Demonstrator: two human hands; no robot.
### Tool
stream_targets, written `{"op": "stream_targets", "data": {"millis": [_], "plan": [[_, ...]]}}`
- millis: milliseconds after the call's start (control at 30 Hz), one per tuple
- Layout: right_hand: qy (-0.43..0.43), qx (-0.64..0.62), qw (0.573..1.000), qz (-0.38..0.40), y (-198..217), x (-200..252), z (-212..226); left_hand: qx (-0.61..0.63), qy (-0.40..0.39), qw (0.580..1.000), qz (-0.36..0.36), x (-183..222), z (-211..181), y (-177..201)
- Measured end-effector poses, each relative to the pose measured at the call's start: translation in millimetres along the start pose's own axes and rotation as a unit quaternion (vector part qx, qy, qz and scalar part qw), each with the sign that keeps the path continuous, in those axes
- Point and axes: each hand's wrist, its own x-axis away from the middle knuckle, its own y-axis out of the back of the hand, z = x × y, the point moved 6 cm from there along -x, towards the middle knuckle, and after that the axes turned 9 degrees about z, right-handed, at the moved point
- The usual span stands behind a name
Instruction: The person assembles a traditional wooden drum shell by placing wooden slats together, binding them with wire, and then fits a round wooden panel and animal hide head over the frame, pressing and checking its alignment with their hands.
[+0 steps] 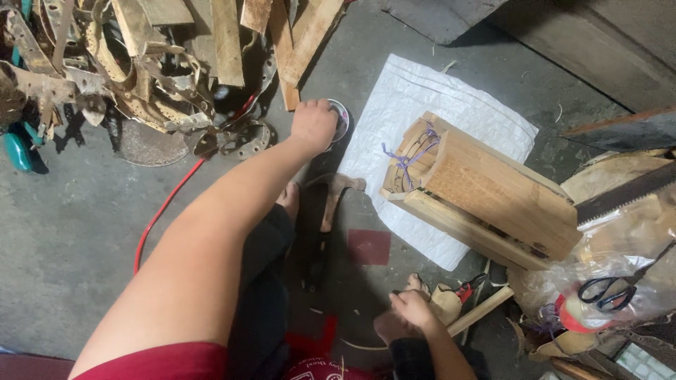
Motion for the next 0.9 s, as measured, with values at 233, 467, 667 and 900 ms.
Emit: {"op": "stream_targets", "data": {"millis": [233,467,667,900], "plan": [[0.0,-0.054,0.998,0.01,7,9,6,0.005,0.039,0.997,0.07,8,-3,12],[0.031,-0.017,0.999,-0.021,1,0,-1,0.153,0.087,0.98,0.089,26,10,36],[-0.012,-0.08,0.996,0.034,7,14,11,0.312,0.033,0.949,0.029,47,25,61],[-0.067,-0.04,0.994,0.078,28,39,45,0.449,-0.064,0.888,0.072,136,-9,86]]}}
